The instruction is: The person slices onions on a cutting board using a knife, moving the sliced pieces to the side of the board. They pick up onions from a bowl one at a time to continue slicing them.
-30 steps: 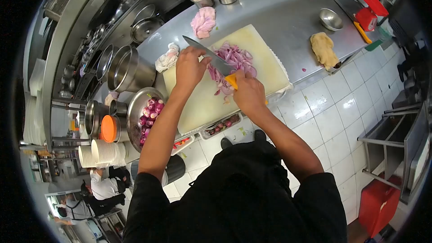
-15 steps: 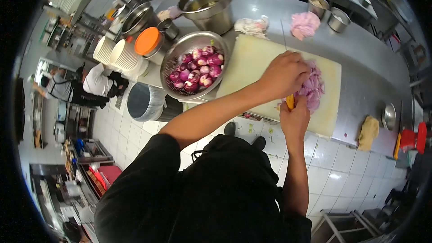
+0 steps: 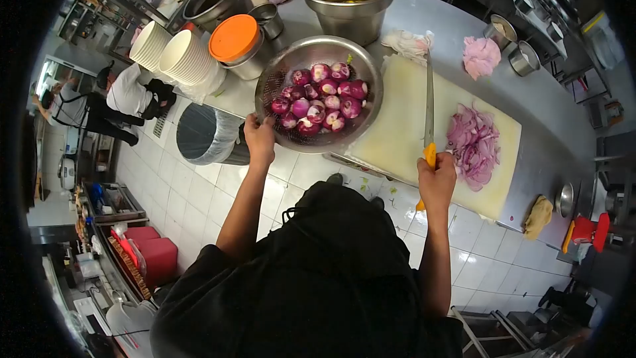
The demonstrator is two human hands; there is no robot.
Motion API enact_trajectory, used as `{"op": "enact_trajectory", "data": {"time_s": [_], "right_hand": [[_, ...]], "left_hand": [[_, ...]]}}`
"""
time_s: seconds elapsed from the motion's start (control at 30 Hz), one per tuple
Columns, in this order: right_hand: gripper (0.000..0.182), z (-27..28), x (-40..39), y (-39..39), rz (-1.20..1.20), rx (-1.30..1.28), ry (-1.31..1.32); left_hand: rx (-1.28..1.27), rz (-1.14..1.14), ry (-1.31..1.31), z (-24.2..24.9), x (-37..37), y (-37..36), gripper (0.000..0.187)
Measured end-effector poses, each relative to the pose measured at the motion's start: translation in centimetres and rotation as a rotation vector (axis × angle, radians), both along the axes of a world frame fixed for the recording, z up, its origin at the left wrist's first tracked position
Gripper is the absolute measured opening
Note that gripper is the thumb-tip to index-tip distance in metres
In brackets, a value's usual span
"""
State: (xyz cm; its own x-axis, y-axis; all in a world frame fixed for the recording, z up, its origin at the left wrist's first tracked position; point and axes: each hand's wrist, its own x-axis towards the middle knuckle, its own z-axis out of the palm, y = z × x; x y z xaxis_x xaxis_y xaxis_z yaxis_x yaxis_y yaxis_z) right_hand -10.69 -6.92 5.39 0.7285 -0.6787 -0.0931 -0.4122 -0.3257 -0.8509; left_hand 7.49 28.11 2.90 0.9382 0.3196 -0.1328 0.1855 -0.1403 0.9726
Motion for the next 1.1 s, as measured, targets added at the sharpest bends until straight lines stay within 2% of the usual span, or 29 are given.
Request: {"op": "enact_trajectory", "data": {"time_s": [0.13,0.23,0.33,0.43,0.47,0.6,0.63,0.67,0.8,0.93,1.1], "right_hand": [[0.022,0.0,1.4,1.9,-0.013,-0.016,0.037],[0.021,0.4,2.0,3.4,-0.048,0.001,0.05],[0.021,0.4,1.8,3.9,-0.083,0.016,0.128],[0.021,-0.3,1.2,4.6,-0.089,0.018,0.093],[0.023,-1.0,1.0,4.7,-0.088,-0.004,0.107],[0.031,-0.8,1.2,6.2,-0.125,-0.011,0.143],[0.035,-0.2,1.5,6.6,-0.138,0.007,0.144],[0.045,-0.1,1.5,6.7,-0.129,0.031,0.161],[0.045,0.1,1.9,6.9,-0.119,0.035,0.18],[0.043,-0.2,1.6,6.6,-0.09,0.023,0.184],[0.042,0.4,2.3,6.4,-0.08,0.029,0.195]], "left_hand": [[0.161,0.002,-0.134,-0.2,1.7,0.6,0.02],[0.146,0.0,-0.016,0.4,3.0,1.8,0.024],[0.689,0.123,-0.547,2.4,3.0,1.5,0.04],[0.613,-0.416,-0.566,5.3,4.2,2.3,0.053],[0.712,-0.567,-0.536,5.5,4.8,2.1,0.054],[1.05,-0.916,-0.366,4.5,8.1,1.0,0.056],[1.023,-0.934,-0.325,4.2,8.5,1.0,0.055],[0.999,-0.952,-0.284,4.1,8.9,1.0,0.055],[0.838,-0.947,-0.232,4.7,9.4,1.4,0.052],[0.865,-0.839,-0.356,5.1,9.4,1.6,0.052],[1.034,-0.758,-0.554,5.7,9.6,0.6,0.05]]}}
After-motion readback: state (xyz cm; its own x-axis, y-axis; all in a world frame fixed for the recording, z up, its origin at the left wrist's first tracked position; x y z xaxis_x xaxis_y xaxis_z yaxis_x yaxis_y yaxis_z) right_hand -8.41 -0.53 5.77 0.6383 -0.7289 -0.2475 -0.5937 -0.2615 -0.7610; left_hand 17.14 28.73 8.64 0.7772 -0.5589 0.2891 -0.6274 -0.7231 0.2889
